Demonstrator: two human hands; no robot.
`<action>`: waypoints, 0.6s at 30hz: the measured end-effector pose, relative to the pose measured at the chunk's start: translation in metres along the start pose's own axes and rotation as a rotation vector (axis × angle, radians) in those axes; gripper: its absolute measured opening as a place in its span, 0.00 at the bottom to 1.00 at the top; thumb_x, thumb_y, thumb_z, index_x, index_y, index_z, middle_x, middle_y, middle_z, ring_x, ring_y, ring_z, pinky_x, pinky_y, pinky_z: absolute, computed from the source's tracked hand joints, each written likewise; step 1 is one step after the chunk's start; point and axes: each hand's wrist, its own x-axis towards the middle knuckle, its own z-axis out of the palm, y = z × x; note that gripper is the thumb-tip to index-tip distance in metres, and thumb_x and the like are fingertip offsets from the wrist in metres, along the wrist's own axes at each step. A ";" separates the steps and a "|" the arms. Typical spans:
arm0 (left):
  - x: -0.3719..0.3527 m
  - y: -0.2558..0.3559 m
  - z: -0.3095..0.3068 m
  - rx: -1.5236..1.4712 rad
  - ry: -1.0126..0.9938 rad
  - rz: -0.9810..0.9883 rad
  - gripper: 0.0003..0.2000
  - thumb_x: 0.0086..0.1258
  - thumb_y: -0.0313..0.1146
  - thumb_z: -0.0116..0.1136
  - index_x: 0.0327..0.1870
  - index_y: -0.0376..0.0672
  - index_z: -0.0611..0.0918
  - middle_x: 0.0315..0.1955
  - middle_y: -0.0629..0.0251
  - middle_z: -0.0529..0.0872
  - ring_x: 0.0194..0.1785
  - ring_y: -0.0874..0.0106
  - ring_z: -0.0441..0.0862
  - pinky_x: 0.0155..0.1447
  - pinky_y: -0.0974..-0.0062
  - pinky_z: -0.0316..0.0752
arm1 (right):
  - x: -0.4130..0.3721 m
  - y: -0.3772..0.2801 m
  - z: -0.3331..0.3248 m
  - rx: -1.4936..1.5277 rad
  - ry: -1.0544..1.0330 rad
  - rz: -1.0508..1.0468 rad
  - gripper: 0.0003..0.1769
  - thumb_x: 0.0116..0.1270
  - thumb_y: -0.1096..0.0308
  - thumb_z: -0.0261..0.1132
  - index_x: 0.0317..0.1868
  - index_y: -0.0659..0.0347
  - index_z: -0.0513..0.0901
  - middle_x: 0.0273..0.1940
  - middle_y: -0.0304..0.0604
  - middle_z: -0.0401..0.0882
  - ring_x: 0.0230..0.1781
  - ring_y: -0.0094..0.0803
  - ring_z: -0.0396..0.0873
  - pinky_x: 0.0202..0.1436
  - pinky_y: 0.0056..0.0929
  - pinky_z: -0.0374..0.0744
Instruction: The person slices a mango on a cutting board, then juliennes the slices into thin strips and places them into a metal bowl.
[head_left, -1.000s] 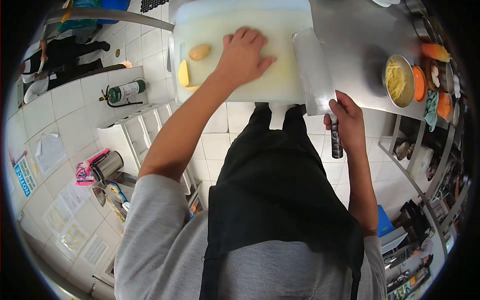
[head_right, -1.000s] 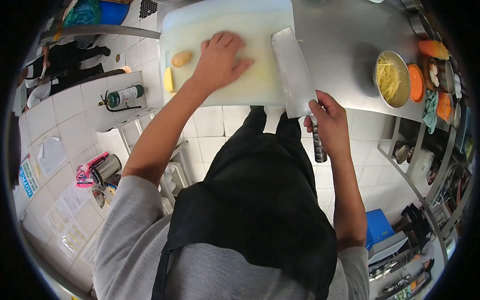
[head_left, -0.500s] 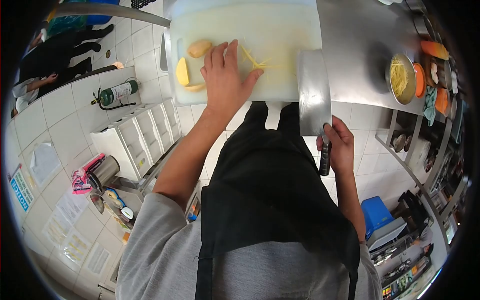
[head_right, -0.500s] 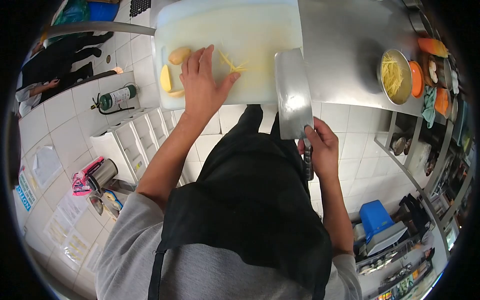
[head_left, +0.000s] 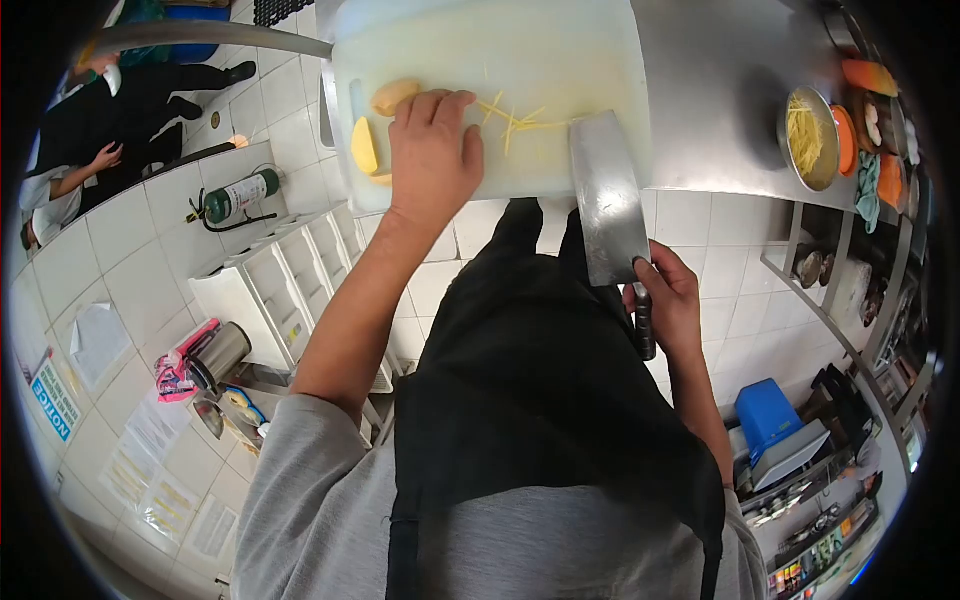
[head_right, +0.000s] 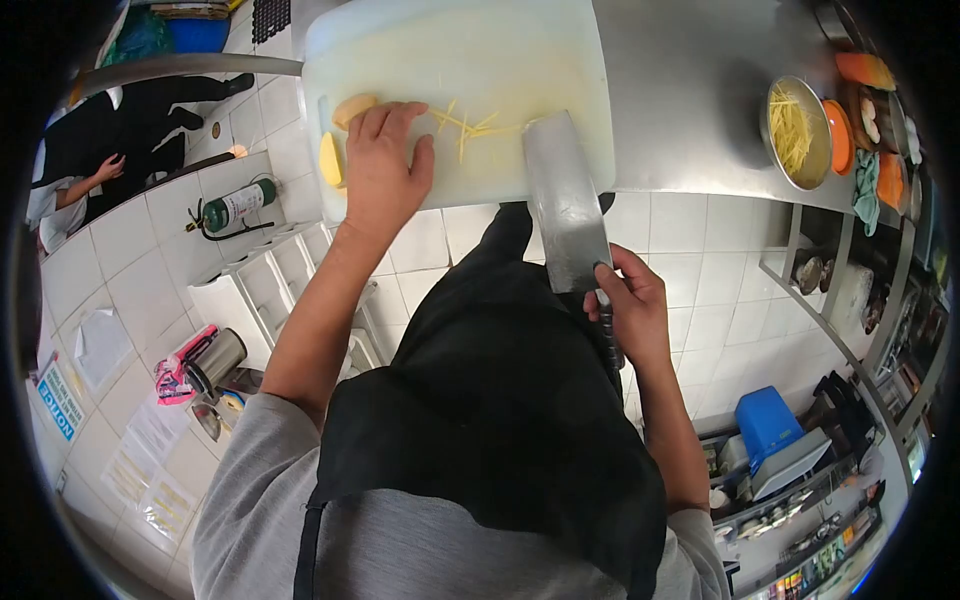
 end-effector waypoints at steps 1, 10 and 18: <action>0.004 -0.004 0.001 -0.003 0.000 -0.005 0.14 0.69 0.28 0.71 0.55 0.41 0.90 0.55 0.53 0.89 0.65 0.49 0.81 0.70 0.50 0.74 | 0.002 0.000 0.002 0.000 -0.006 -0.006 0.17 0.86 0.71 0.66 0.68 0.67 0.85 0.44 0.39 0.88 0.30 0.24 0.85 0.31 0.26 0.82; 0.024 -0.009 0.007 0.084 -0.055 0.132 0.06 0.74 0.26 0.70 0.49 0.44 0.89 0.50 0.64 0.90 0.57 0.59 0.85 0.65 0.58 0.79 | 0.013 -0.006 0.009 -0.050 -0.054 -0.027 0.16 0.86 0.71 0.65 0.68 0.68 0.85 0.45 0.39 0.90 0.30 0.23 0.85 0.31 0.26 0.83; 0.016 0.016 -0.033 -1.113 -0.107 -0.716 0.05 0.83 0.31 0.68 0.51 0.42 0.89 0.43 0.73 0.92 0.49 0.78 0.87 0.56 0.75 0.78 | 0.010 -0.013 0.009 -0.029 -0.011 -0.034 0.15 0.86 0.72 0.65 0.67 0.66 0.87 0.46 0.40 0.89 0.30 0.25 0.84 0.32 0.27 0.82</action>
